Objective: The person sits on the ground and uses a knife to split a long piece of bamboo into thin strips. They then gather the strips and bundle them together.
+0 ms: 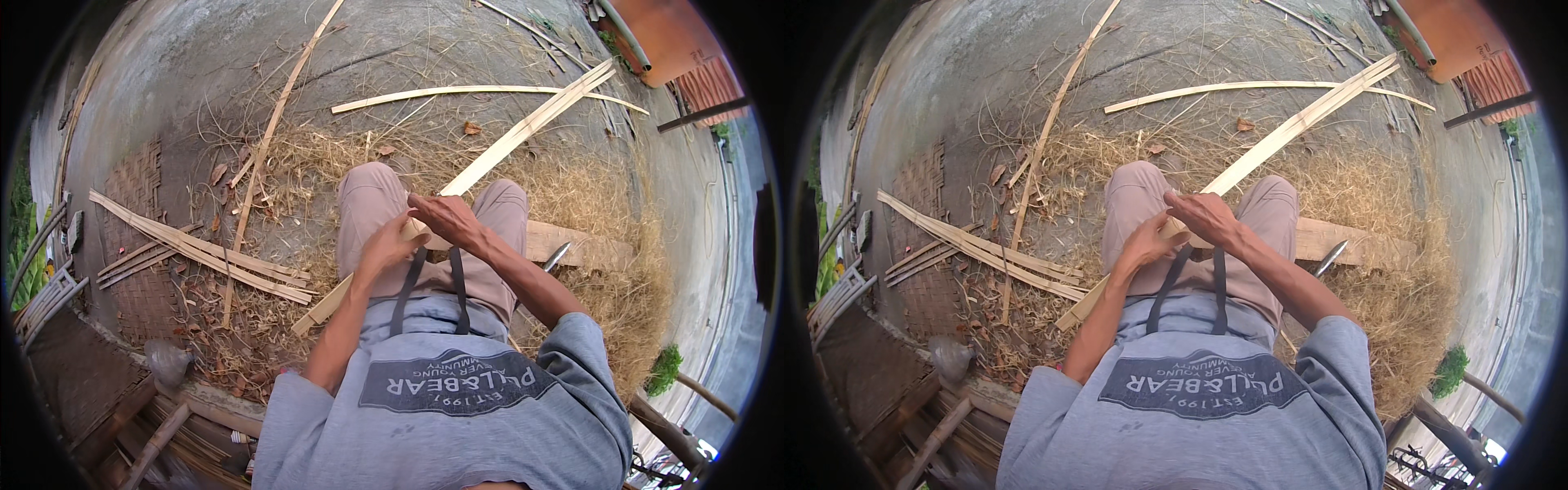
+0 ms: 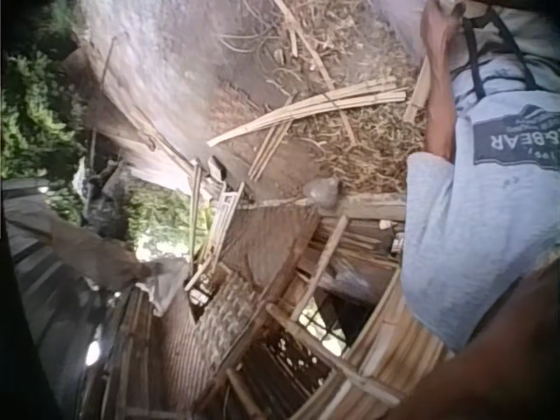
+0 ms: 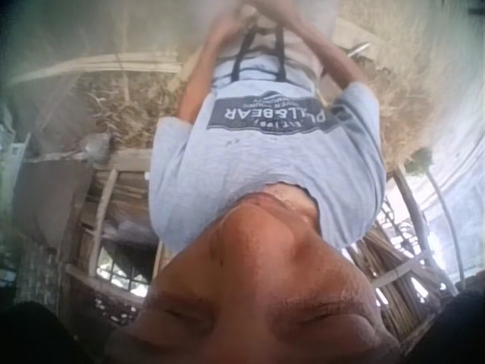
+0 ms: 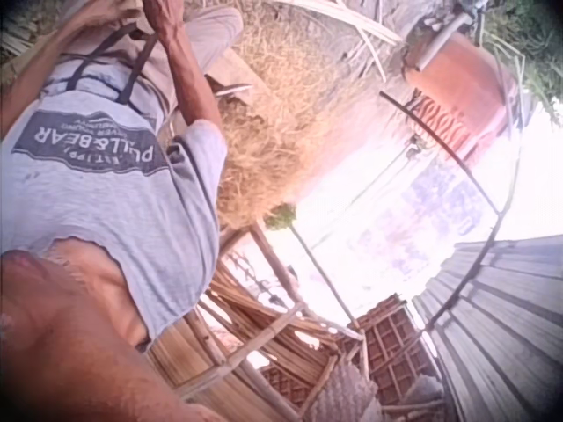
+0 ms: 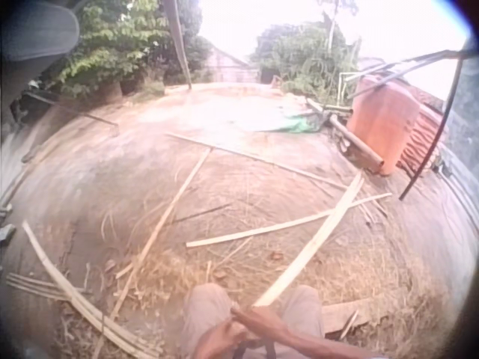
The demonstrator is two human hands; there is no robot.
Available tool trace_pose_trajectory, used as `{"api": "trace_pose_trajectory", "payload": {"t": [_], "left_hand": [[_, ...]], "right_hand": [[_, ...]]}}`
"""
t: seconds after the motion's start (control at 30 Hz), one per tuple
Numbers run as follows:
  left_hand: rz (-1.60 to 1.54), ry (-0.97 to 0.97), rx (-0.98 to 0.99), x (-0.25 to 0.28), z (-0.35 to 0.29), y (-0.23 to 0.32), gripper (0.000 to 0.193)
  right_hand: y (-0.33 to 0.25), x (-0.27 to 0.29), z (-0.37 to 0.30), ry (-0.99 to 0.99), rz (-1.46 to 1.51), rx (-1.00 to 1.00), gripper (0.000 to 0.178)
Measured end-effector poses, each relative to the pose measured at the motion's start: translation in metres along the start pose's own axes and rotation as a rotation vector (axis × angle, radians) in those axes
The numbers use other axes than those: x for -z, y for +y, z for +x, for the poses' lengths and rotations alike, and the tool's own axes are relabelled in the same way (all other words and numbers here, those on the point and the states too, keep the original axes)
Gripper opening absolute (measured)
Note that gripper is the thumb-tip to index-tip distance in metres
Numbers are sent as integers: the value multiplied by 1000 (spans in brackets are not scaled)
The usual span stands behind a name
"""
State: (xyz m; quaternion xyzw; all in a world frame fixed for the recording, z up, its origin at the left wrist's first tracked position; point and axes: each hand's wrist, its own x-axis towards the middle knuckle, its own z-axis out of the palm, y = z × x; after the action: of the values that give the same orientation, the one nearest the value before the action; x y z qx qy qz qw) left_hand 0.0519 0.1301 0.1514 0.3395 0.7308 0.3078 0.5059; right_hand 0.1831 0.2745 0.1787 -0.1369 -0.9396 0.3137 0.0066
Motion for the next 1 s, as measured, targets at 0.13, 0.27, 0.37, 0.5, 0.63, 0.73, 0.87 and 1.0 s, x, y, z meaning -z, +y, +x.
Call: {"api": "trace_pose_trajectory", "payload": {"t": [0.13, 0.27, 0.37, 0.5, 0.63, 0.73, 0.87, 1.0], "left_hand": [[50, 204, -133, -8, 1, -10, 42], [251, 329, -112, -23, -5, -4, 34], [324, 388, -133, -27, -9, -4, 30], [342, 366, -150, -28, -9, 0, 26], [388, 420, -189, -33, -7, -9, 26], [414, 420, -185, -31, -8, -7, 27], [397, 358, -204, -28, -9, -6, 29], [386, 341, -186, -30, -13, 0, 31]], "right_hand": [[-3, 7, 2, 50, -229, -106, 12], [2, -10, -9, -86, -354, -330, 24], [1, -7, -9, -304, -208, -256, 19], [16, 0, 4, -120, 402, -24, 22], [14, -12, -5, 160, 47, -399, 22], [25, -20, -13, -181, -63, -355, 21], [33, -16, -11, -310, 629, -344, 26], [33, -33, -13, 214, 284, -330, 19]]}}
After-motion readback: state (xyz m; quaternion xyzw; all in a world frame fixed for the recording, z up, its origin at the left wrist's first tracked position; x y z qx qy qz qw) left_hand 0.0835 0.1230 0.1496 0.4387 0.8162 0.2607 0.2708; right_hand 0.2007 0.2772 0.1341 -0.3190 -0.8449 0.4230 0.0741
